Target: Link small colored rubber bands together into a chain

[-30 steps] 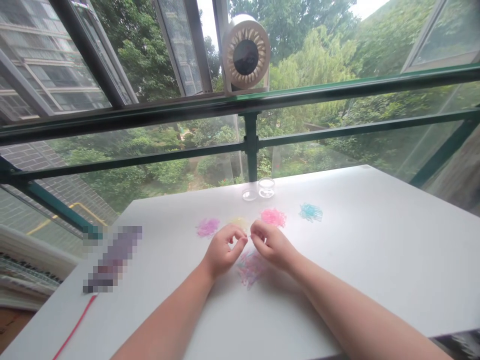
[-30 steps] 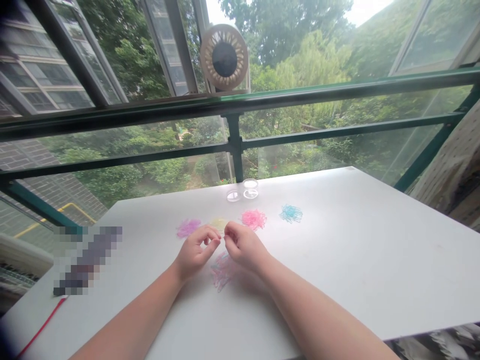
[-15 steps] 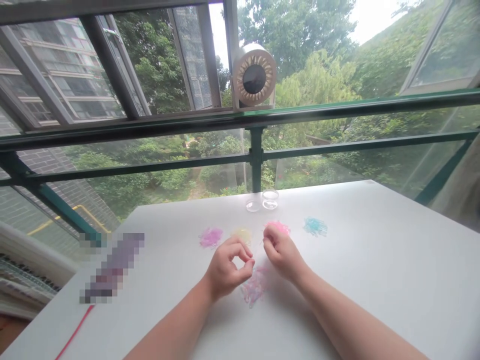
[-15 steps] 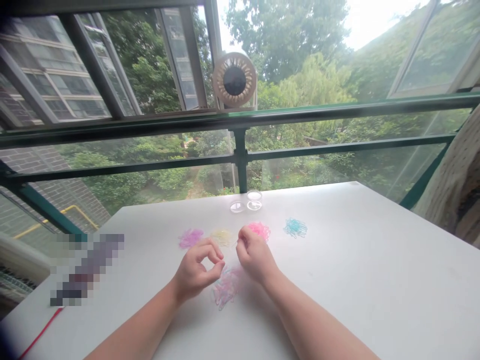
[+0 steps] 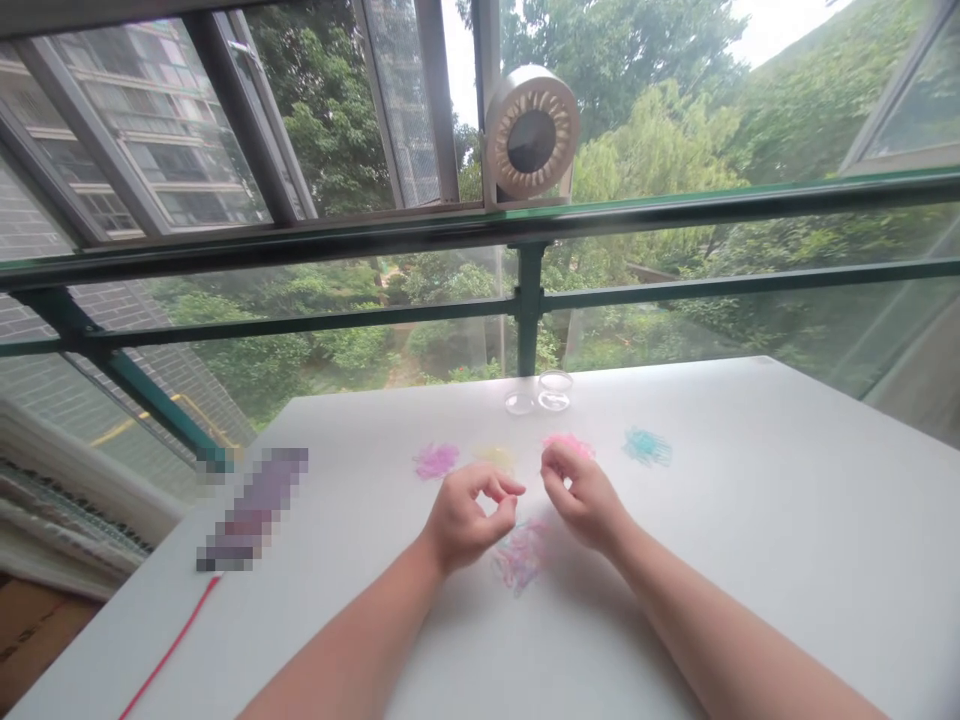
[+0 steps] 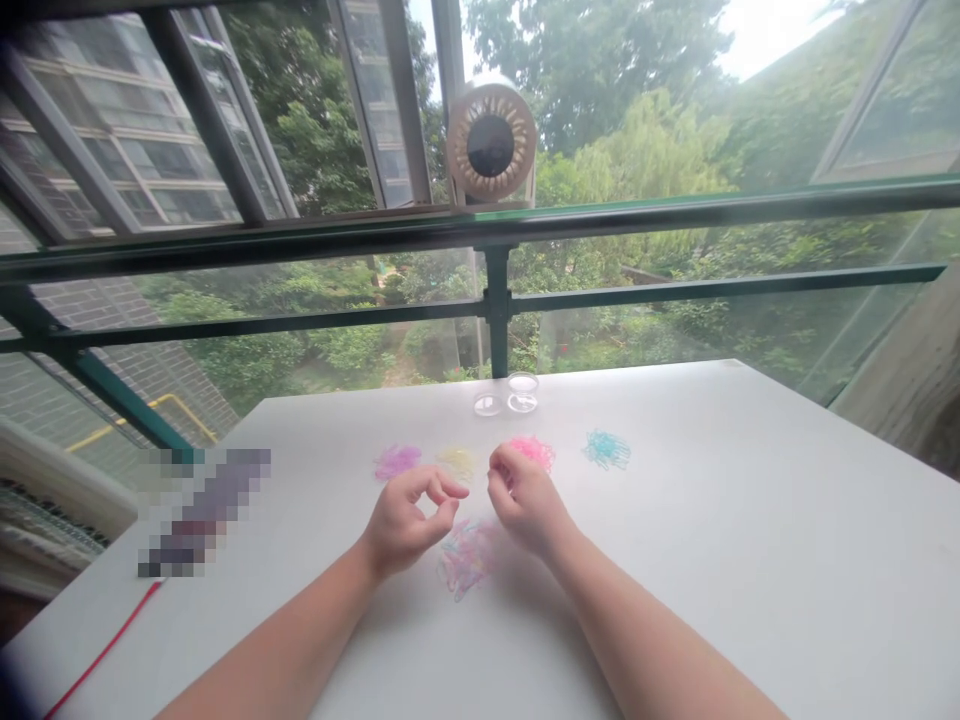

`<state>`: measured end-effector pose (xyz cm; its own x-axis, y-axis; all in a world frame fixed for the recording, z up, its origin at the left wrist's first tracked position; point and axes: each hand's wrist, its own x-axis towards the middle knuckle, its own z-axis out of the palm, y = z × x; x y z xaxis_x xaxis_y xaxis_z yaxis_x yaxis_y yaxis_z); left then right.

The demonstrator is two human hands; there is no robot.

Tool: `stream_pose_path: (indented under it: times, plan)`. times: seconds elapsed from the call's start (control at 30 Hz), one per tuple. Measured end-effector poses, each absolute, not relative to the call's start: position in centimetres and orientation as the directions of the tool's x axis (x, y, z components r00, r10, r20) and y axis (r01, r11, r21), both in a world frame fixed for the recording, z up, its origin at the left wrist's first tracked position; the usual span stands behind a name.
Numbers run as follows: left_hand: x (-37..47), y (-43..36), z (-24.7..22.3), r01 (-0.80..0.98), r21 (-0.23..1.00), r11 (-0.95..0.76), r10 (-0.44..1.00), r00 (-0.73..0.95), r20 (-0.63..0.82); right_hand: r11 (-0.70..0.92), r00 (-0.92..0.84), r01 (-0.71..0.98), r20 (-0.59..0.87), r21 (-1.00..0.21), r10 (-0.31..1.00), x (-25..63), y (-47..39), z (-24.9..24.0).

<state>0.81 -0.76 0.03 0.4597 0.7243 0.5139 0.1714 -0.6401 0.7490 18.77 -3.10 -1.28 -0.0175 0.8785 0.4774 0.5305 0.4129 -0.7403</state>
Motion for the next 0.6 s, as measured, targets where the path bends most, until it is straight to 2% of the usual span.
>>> stream_pose_path:
  times: [0.13, 0.3, 0.5, 0.6]
  plan:
    - [0.96, -0.58, -0.06, 0.178, 0.753, -0.634, 0.741, 0.420, 0.524, 0.434, -0.100, 0.538, 0.457, -0.723, 0.884, 18.62, -3.41, -0.98]
    - [1.11, -0.66, -0.17, 0.162, 0.755, -0.635, 0.729, 0.448, 0.517, 0.396, -0.035, 0.544, 0.451, -0.740, 0.892, 18.58, -3.49, -0.72]
    - [1.05, -0.24, -0.46, 0.198, 0.756, -0.624, 0.753, 0.413, 0.513, 0.379, -0.041, 0.514, 0.419, -0.770, 0.907, 18.61, -3.61, -0.60]
    - [0.98, -0.02, -0.63, 0.201, 0.775, -0.600, 0.775, 0.386, 0.500, 0.363, 0.041, 0.448, 0.424, -0.817, 0.905, 19.19, -3.48, -0.52]
